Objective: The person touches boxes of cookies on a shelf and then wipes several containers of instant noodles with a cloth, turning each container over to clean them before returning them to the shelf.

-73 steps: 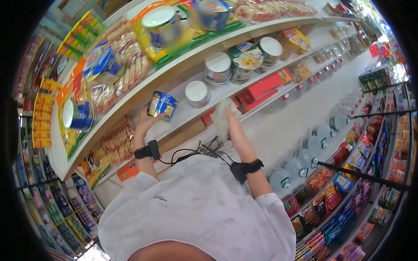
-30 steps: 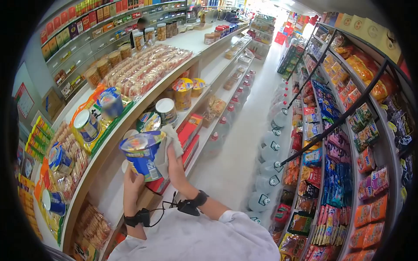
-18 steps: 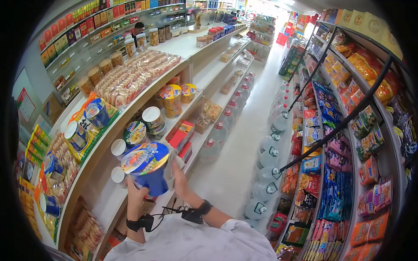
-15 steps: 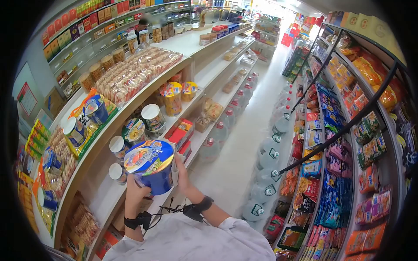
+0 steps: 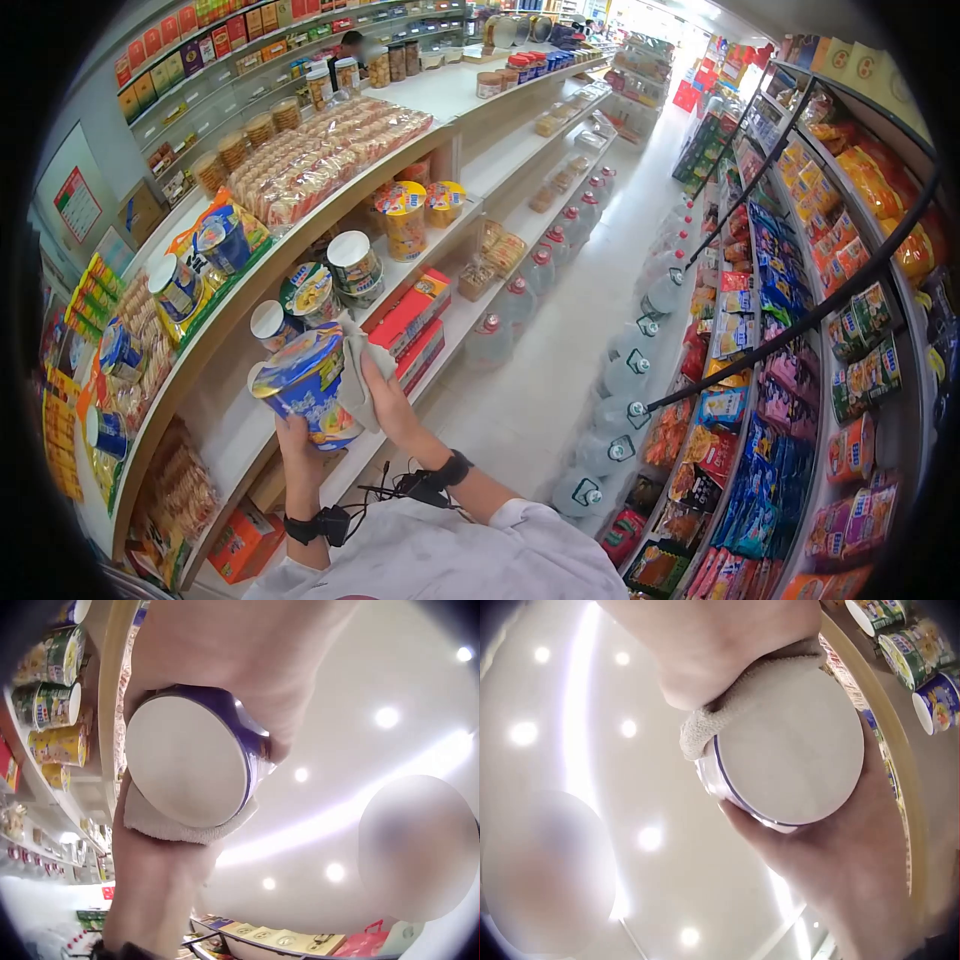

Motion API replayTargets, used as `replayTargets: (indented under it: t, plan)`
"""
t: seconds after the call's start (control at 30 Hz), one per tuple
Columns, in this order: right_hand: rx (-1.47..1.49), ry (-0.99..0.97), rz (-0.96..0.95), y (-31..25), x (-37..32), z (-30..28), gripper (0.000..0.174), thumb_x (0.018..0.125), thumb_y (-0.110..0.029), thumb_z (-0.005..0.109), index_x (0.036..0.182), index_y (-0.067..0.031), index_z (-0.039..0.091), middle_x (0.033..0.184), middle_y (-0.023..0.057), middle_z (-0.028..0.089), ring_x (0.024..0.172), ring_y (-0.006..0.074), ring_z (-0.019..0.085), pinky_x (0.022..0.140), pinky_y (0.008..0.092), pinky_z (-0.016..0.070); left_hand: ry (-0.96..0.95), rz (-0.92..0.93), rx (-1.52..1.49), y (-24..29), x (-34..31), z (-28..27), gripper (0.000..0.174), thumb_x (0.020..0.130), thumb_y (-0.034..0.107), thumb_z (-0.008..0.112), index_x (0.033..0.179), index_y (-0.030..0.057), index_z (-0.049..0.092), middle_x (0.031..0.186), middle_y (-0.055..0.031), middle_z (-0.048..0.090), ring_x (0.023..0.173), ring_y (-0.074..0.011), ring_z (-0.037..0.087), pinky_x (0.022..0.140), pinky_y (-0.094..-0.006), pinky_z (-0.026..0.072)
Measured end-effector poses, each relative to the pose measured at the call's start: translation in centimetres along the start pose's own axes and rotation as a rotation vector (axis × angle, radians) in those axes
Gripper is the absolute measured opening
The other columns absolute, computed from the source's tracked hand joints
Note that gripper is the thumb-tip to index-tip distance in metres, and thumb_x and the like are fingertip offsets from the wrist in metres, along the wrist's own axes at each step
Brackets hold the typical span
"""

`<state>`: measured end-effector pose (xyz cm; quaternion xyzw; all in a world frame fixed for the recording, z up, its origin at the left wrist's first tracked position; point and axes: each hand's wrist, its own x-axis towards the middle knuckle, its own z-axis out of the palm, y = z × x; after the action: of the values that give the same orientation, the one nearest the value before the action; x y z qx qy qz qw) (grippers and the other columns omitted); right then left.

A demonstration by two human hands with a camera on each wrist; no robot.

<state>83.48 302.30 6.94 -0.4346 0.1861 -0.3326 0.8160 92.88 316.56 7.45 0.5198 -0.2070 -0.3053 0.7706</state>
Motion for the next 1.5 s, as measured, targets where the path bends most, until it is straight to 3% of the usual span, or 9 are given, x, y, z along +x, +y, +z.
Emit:
replayTargets:
  t: [0.27, 0.37, 0.5, 0.63, 0.77, 0.9, 1.23, 1.37, 1.5]
  plan:
    - [-0.109, 0.008, -0.174, 1.4, -1.5, 2.4, 0.048, 0.106, -0.028, 0.046, 0.144, 0.0008, 0.04, 0.132, 0.0058, 0.055, 0.121, 0.0145, 0.05, 0.105, 0.0287, 0.0376, -0.04, 0.063, 0.197, 4.7, 0.3, -2.2, 0.078, 0.082, 0.012, 0.071, 0.147, -0.0009, 0.031, 0.136, -0.0116, 0.049, 0.125, -0.0217, 0.052, 0.105, -0.0372, 0.0425]
    - [-0.549, -0.094, -0.546, 2.8, -3.7, 6.2, 0.044, 0.105, -0.02, 0.047, 0.142, 0.0027, 0.041, 0.13, 0.0076, 0.056, 0.12, 0.0167, 0.051, 0.104, 0.0304, 0.0386, -0.094, 0.27, 0.187, 3.9, 0.3, -6.0, 0.09, 0.071, 0.012, 0.084, 0.144, -0.0004, 0.033, 0.136, -0.0118, 0.05, 0.123, -0.0217, 0.053, 0.105, -0.0362, 0.0435]
    - [-0.218, -0.021, -0.406, 7.0, -4.0, 12.7, 0.042, 0.104, -0.021, 0.047, 0.139, 0.0034, 0.046, 0.129, 0.0097, 0.06, 0.12, 0.0187, 0.055, 0.104, 0.0313, 0.0402, 0.099, 0.219, 0.059, 6.0, -1.3, -10.2, 0.106, 0.063, 0.017, 0.092, 0.146, 0.0007, 0.029, 0.138, -0.0128, 0.047, 0.125, -0.0229, 0.052, 0.106, -0.0368, 0.0429]
    - [0.303, -0.136, 0.217, 9.9, -1.9, 16.5, 0.051, 0.105, -0.04, 0.038, 0.139, -0.0043, 0.05, 0.132, 0.0088, 0.061, 0.12, 0.0202, 0.058, 0.105, 0.0368, 0.0459, 0.108, 0.421, 0.309, 9.0, -3.3, -14.7, 0.123, 0.051, 0.016, 0.098, 0.149, 0.0022, 0.025, 0.139, -0.0126, 0.048, 0.125, -0.023, 0.052, 0.104, -0.0368, 0.0459]
    - [0.793, -0.492, 0.38, 13.7, -1.8, 20.9, 0.051, 0.104, -0.04, 0.041, 0.14, -0.0039, 0.048, 0.137, 0.0125, 0.059, 0.122, 0.0255, 0.059, 0.105, 0.0408, 0.0479, 0.216, 0.386, 0.323, 8.5, -5.5, -21.1, 0.112, 0.051, 0.006, 0.093, 0.145, 0.0034, 0.032, 0.137, -0.011, 0.049, 0.124, -0.0227, 0.053, 0.105, -0.0384, 0.0461]
    - [0.664, -0.387, 0.533, 15.0, -3.9, 26.8, 0.053, 0.104, -0.04, 0.042, 0.143, -0.0043, 0.046, 0.141, 0.0117, 0.055, 0.124, 0.0242, 0.058, 0.107, 0.0402, 0.0462, 0.177, 0.488, 0.308, 8.5, -6.0, -27.7, 0.099, 0.059, 0.013, 0.094, 0.14, 0.0014, 0.038, 0.132, -0.0126, 0.055, 0.117, -0.0215, 0.058, 0.097, -0.0375, 0.0516]
    - [0.218, -0.215, 0.422, 15.3, -6.3, 27.6, 0.046, 0.102, -0.036, 0.05, 0.137, -0.0064, 0.051, 0.13, 0.0079, 0.06, 0.115, 0.0194, 0.062, 0.099, 0.0359, 0.0511, 0.278, 0.38, 0.446, 14.8, -6.9, -33.9, 0.113, 0.052, 0.016, 0.097, 0.143, 0.0041, 0.032, 0.135, -0.0125, 0.05, 0.123, -0.0245, 0.053, 0.104, -0.0406, 0.0457]
    - [0.198, -0.08, 0.376, 14.7, -5.5, 29.2, 0.052, 0.105, -0.041, 0.04, 0.144, -0.0067, 0.044, 0.138, 0.0108, 0.056, 0.125, 0.0237, 0.056, 0.104, 0.0385, 0.0472, -0.026, 0.212, 0.197, 15.1, -5.6, -33.2, 0.113, 0.057, 0.026, 0.097, 0.146, 0.0026, 0.031, 0.141, -0.0138, 0.047, 0.127, -0.0241, 0.051, 0.106, -0.0395, 0.0442]
    - [0.729, -0.524, 0.349, 19.3, -4.3, 26.5, 0.055, 0.105, -0.045, 0.04, 0.144, -0.0069, 0.043, 0.139, 0.0114, 0.054, 0.125, 0.0258, 0.054, 0.105, 0.0413, 0.0458, -0.139, 0.392, 0.188, 16.7, -4.1, -31.3, 0.13, 0.057, 0.03, 0.097, 0.155, 0.0036, 0.015, 0.151, -0.0159, 0.034, 0.139, -0.026, 0.038, 0.113, -0.042, 0.0365]
